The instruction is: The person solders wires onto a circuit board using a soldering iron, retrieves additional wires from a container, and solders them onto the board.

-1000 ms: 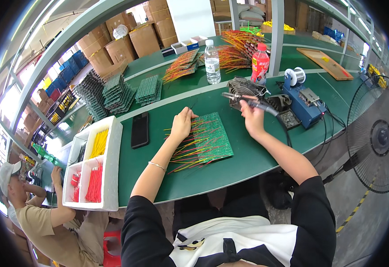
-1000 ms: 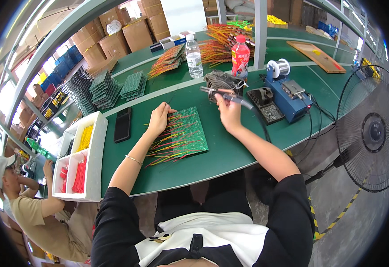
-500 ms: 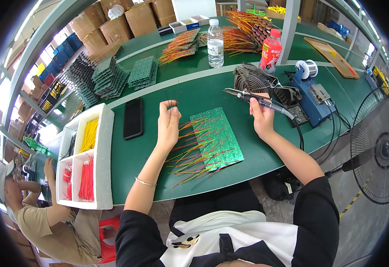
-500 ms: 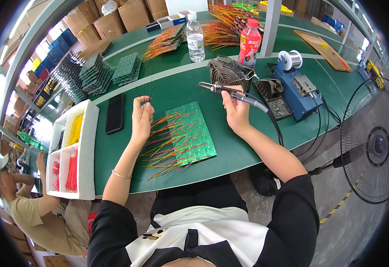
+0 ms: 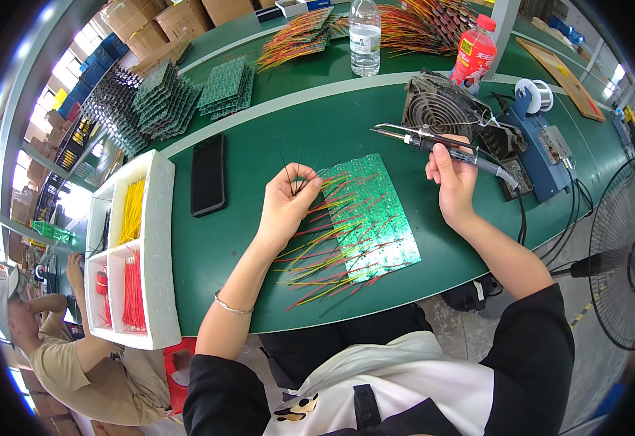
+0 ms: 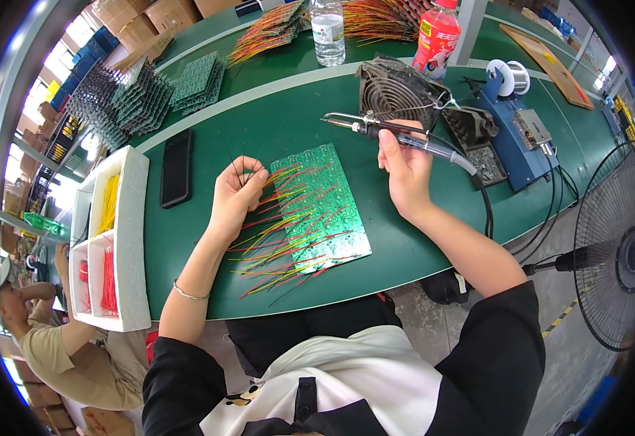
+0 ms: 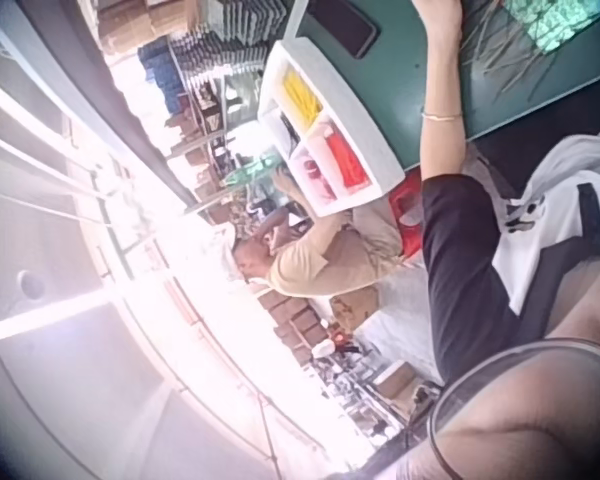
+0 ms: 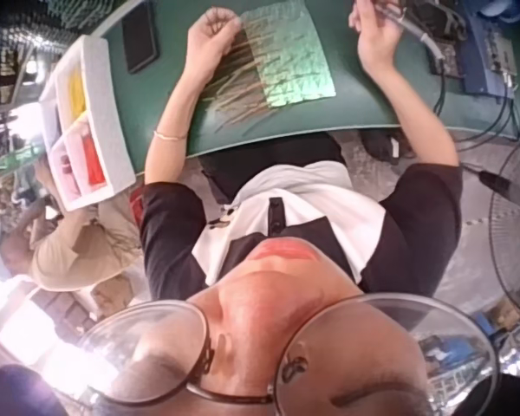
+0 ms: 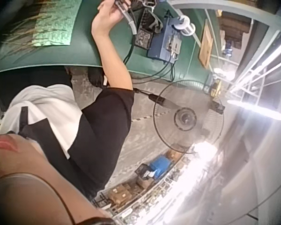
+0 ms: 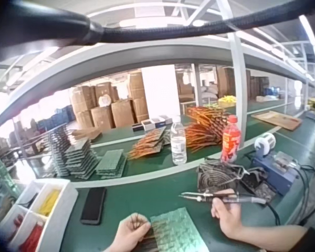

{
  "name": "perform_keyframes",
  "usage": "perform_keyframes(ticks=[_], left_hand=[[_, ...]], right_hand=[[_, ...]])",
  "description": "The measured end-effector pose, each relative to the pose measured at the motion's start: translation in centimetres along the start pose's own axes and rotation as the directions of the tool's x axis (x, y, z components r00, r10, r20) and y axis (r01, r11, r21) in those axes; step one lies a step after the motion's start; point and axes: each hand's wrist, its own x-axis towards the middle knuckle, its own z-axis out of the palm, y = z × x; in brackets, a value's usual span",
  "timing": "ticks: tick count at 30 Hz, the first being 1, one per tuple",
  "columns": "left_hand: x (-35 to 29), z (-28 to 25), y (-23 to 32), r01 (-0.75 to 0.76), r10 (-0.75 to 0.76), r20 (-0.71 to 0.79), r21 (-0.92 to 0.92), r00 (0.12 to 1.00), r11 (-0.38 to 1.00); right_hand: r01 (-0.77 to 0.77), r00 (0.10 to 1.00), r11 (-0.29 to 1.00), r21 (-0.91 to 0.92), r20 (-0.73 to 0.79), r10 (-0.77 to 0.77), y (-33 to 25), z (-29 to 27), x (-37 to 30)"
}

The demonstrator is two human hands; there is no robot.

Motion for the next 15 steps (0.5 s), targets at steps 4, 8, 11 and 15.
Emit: perform_keyframes(ticks=[4,8,11,15], left_hand=[[-0.08,-0.43,0.13,0.055,-0.051,0.042,-0.095,0.998,0.994],[-0.20,0.09,0.36,0.078,-0.078,-0.004,-0.100,0.997,0.992],[-0.18,0.13,-0.27,0.078,-0.079,-0.029,-0.030,0.996,0.997],[-0.17,0.31,0.08,-0.010,0.015,-0.115,0.039,0.993,0.999]], right_hand=[[-0.013,1.000,0.999,-0.034,-0.028,0.012,0.03,0.01,0.20],[-0.108,0.994,0.992,0.060,-0.018,0.109,0.06,-0.52,0.39],[-0.124,0.991,0.990,0.068,-0.033,0.126,0.11,-0.48,0.19],[-0.096,0.995,0.995,0.041,-0.003,0.096,0.10,-0.26,0.08]])
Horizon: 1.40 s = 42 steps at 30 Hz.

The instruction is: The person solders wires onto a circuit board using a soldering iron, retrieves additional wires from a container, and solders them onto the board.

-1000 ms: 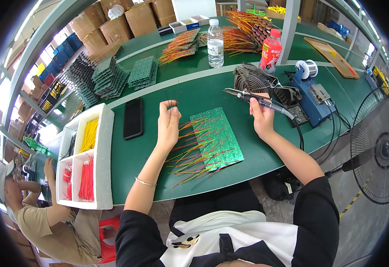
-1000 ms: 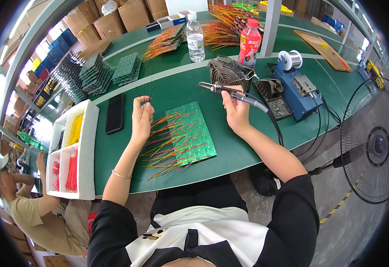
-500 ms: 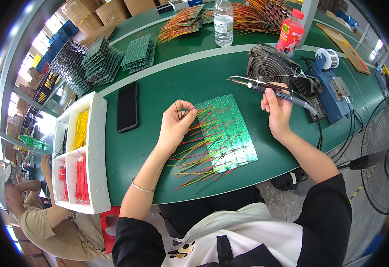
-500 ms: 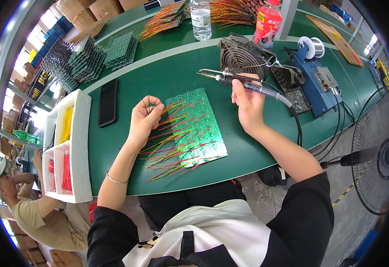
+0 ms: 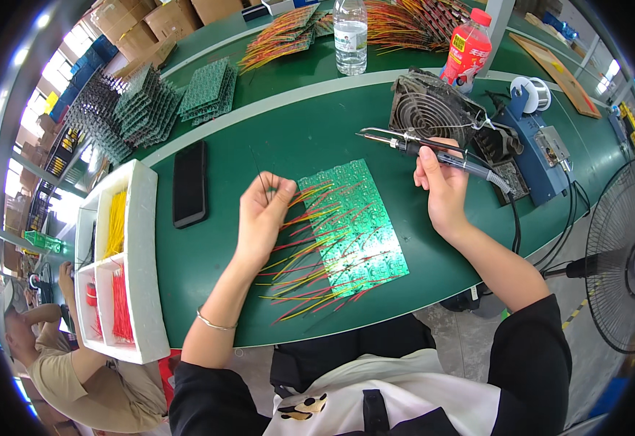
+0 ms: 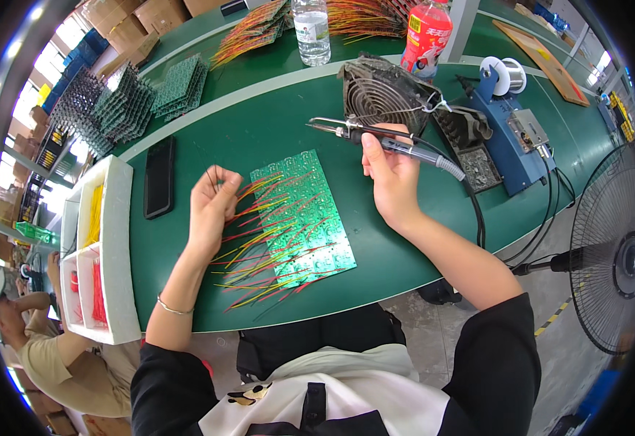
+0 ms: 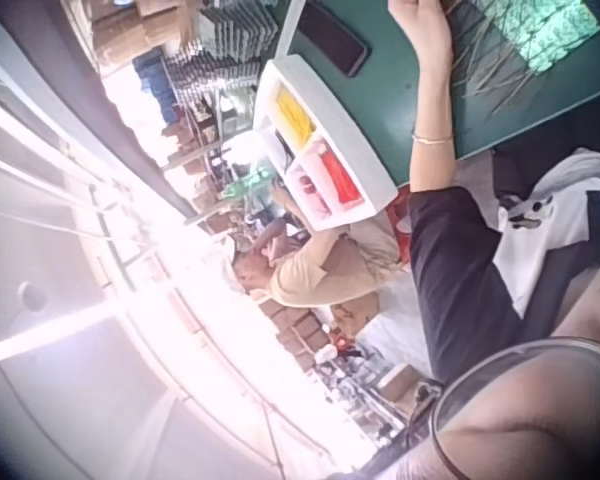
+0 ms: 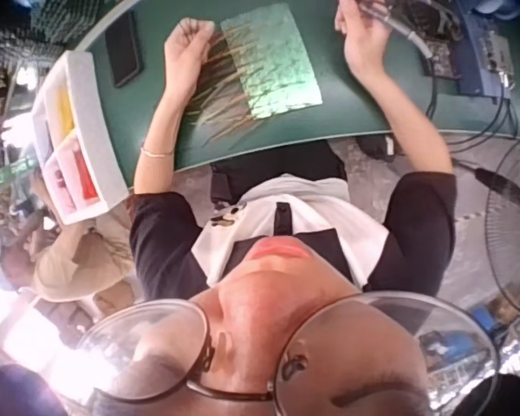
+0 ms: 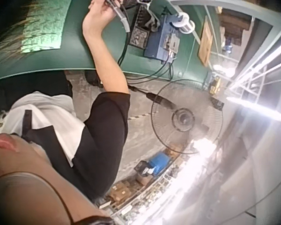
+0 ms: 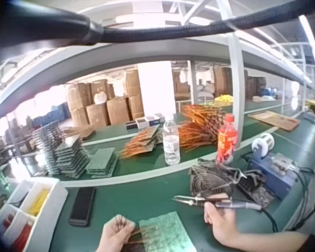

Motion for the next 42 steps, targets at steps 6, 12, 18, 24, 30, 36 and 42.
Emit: perform_keyframes(ticks=[6,12,18,24,30,36,42], left_hand=[[1.8,1.6,1.5,-0.131,0.127,0.035,0.370,0.991,0.920],[2.0,1.1,-1.2,-0.095,0.132,-0.024,0.568,0.991,0.817],[2.3,2.0,-1.3,-0.204,0.196,0.070,0.506,0.978,0.838],[2.4,2.1,-2.0,-0.184,0.148,0.112,0.512,0.983,0.839],[2.4,1.7,-2.2,-0.159,0.122,0.106,0.491,0.987,0.857],[2.3,1.6,-2.1,-0.140,0.107,0.097,0.453,0.989,0.881],[2.4,1.6,-2.2,-0.136,0.109,0.086,0.458,0.990,0.879]], right_hand=[[-0.043,0.999,0.997,-0.061,0.011,0.044,-0.2,0.2,-0.5],[-0.188,0.979,0.974,0.130,-0.055,0.197,-0.4,0.0,-0.9],[-0.237,0.970,0.963,0.129,-0.018,0.241,-0.2,-0.6,-0.5],[-0.232,0.968,0.963,0.139,-0.060,0.242,-0.2,-0.4,-0.5],[-0.242,0.969,0.958,0.154,-0.015,0.248,-0.2,-0.4,-0.7],[-0.248,0.968,0.958,0.145,-0.004,0.251,-0.4,-0.2,-0.7],[-0.239,0.971,0.960,0.143,0.010,0.240,-0.3,-0.1,-0.8]])
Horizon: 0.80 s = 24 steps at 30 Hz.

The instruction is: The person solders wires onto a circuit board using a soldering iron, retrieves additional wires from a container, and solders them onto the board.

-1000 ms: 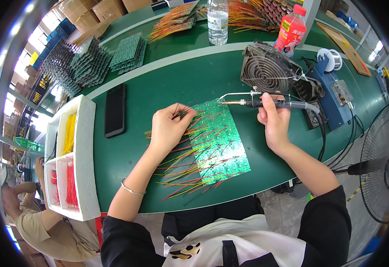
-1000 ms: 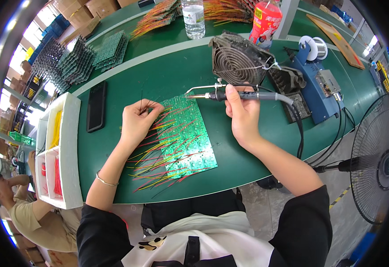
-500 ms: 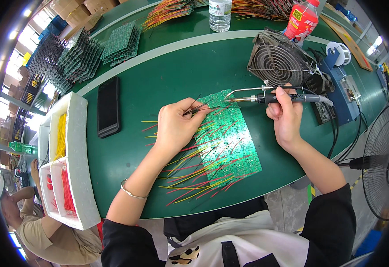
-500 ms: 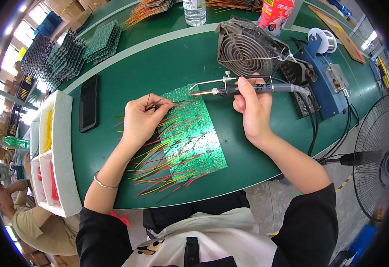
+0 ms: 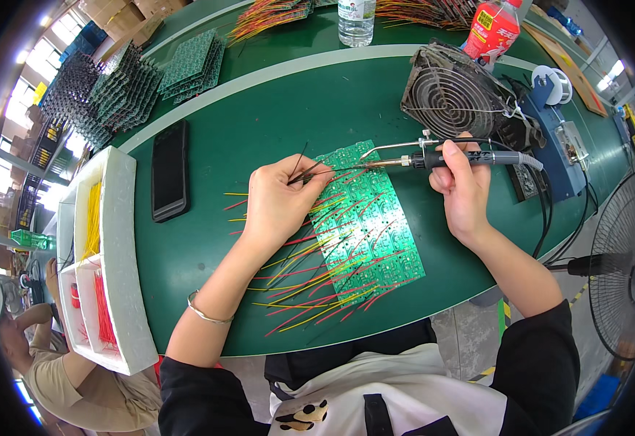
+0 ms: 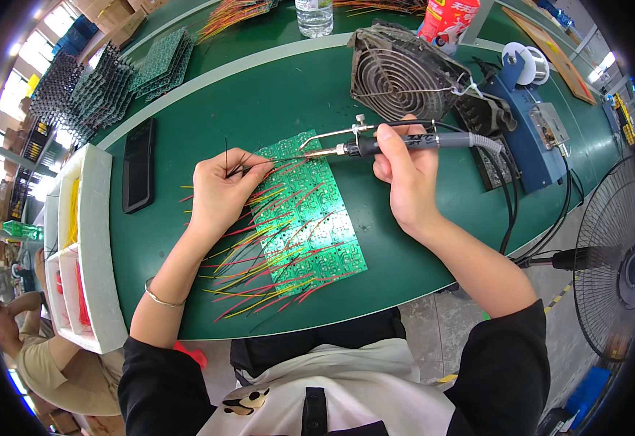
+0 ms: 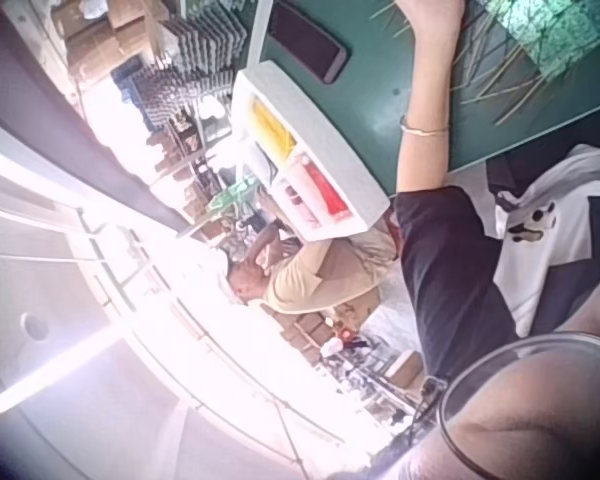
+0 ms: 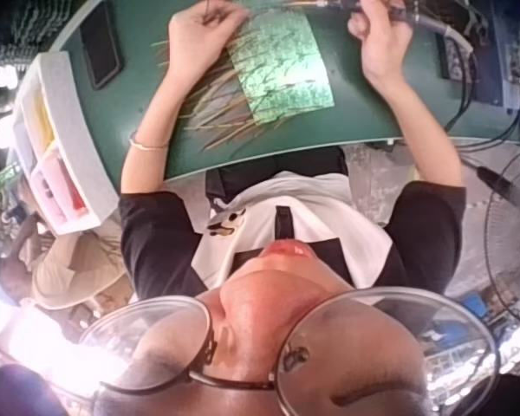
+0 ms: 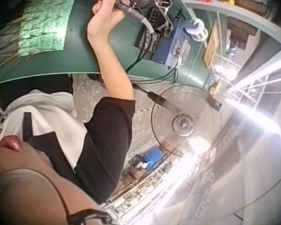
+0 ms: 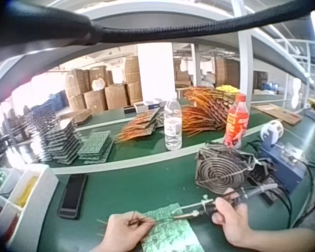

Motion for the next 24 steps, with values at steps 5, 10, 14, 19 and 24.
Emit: perform_keyframes(ticks=[5,10,14,19,24], left_hand=[[-0.08,-0.05,0.16,-0.003,0.003,0.002,-0.007,1.000,1.000],[-0.17,-0.05,0.58,-0.007,0.007,0.005,-0.018,1.000,1.000],[-0.16,-0.10,0.16,-0.004,0.004,0.002,-0.006,1.000,1.000],[-0.06,0.05,0.14,-0.015,0.015,-0.008,0.017,1.000,1.000],[-0.09,-0.04,0.04,-0.016,0.016,-0.008,-0.002,1.000,1.000]], right_hand=[[0.000,1.000,1.000,-0.030,-0.018,-0.001,0.11,0.14,0.02],[0.009,1.000,1.000,-0.023,0.013,-0.008,0.14,-0.23,-0.01],[0.002,1.000,0.999,-0.037,0.009,-0.002,0.11,0.07,-0.02],[0.012,1.000,0.999,-0.046,0.003,-0.012,0.04,-0.06,-0.03],[0.030,0.999,0.990,-0.139,-0.018,-0.032,0.00,0.68,-0.09]])
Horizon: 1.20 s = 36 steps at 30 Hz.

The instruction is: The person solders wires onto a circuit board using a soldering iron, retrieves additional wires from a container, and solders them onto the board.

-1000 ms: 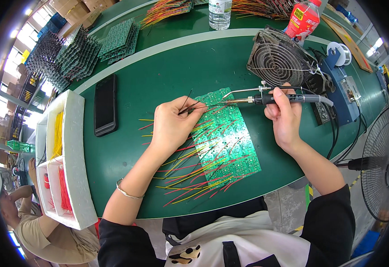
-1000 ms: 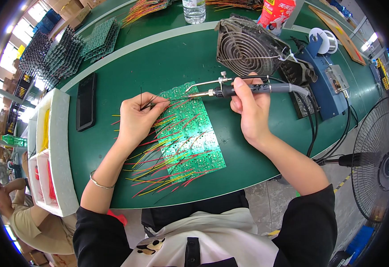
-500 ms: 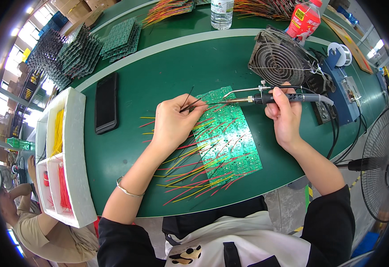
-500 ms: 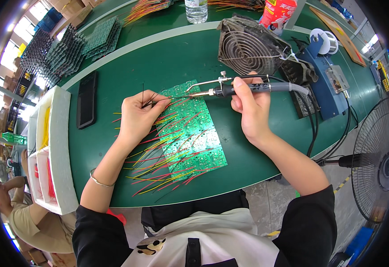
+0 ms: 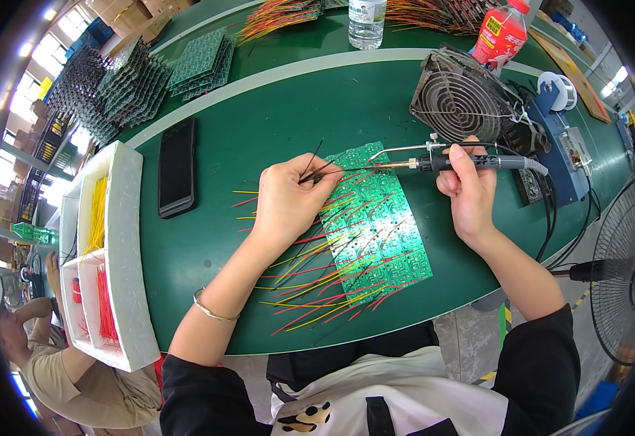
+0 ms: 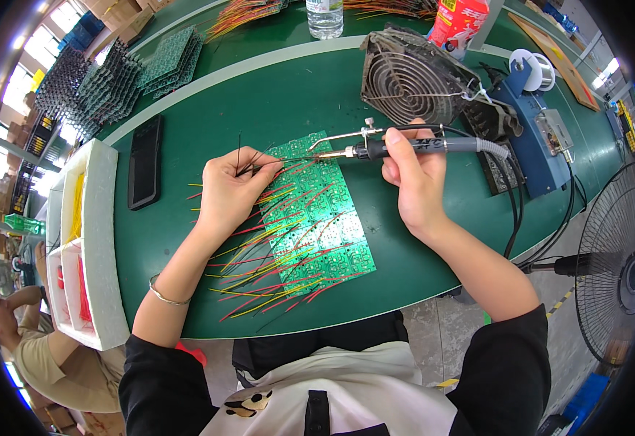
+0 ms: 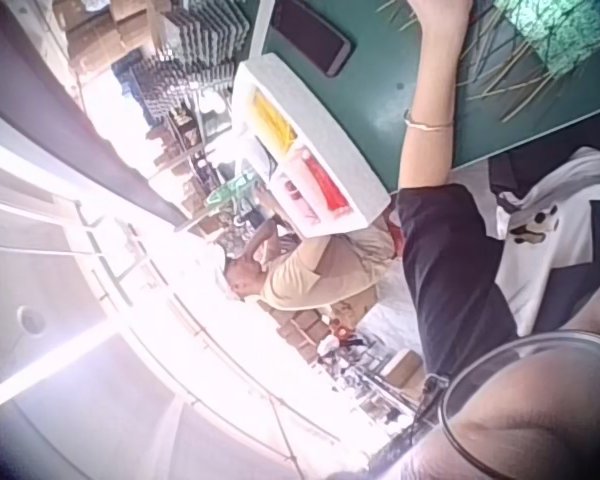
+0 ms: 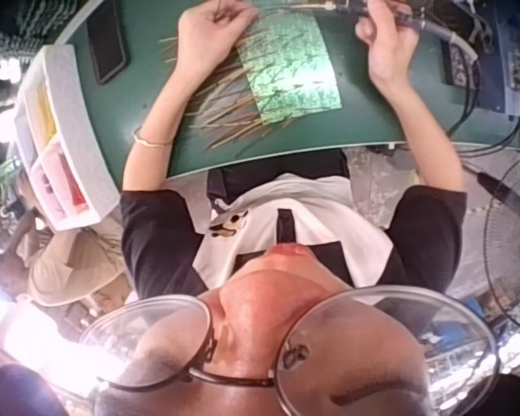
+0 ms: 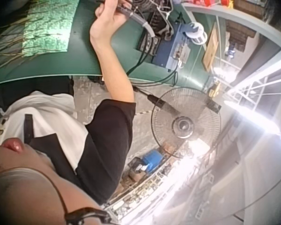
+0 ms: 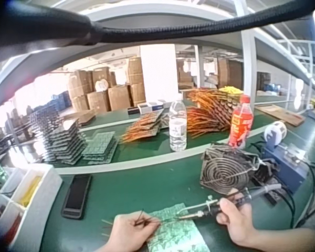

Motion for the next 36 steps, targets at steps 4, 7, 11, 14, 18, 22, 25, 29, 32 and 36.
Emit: perform_keyframes(ticks=[4,7,11,14,18,22,25,29,32,36], left_hand=[[0.1,0.1,-0.1,-0.011,0.011,-0.011,0.044,1.000,0.999],[0.0,0.1,0.2,-0.010,0.010,-0.015,0.036,1.000,0.999],[-0.1,0.2,0.4,-0.013,0.014,-0.027,0.023,1.000,1.000],[-0.1,0.2,0.7,0.005,-0.005,-0.020,0.045,1.000,0.999],[-0.2,0.1,0.7,0.012,-0.012,-0.026,0.034,1.000,0.999],[-0.2,0.0,0.8,-0.035,0.039,-0.036,0.097,0.999,0.995],[-0.2,-0.2,1.3,-0.099,0.104,-0.016,0.201,0.994,0.975],[-0.4,-1.4,1.4,-0.093,0.096,-0.004,0.222,0.995,0.971],[-0.3,-2.1,0.1,-0.257,0.285,-0.067,0.274,0.956,0.927],[-0.2,-3.2,0.7,-0.238,0.293,-0.083,0.395,0.953,0.887]], right_hand=[[0.028,0.999,0.999,-0.017,0.020,-0.028,-0.2,0.0,-0.1],[0.033,0.999,0.999,-0.019,0.013,-0.033,-0.1,0.1,0.0],[0.036,0.999,0.999,-0.008,0.003,-0.036,0.0,0.1,0.0],[0.019,1.000,1.000,-0.019,-0.001,-0.019,0.1,-0.3,0.0],[0.002,0.999,0.999,0.043,-0.032,-0.001,0.1,-0.3,0.1],[0.006,0.999,0.999,0.041,-0.045,-0.005,-0.1,-0.5,0.2],[-0.001,0.999,0.999,0.044,-0.032,0.002,-0.1,-0.7,0.4],[0.026,0.999,0.996,0.081,-0.040,-0.023,-0.2,-0.6,0.5],[0.060,0.998,0.993,0.103,-0.027,-0.058,-0.3,-0.7,0.6],[0.108,0.993,0.988,0.112,-0.062,-0.102,-0.5,-0.8,0.4]])
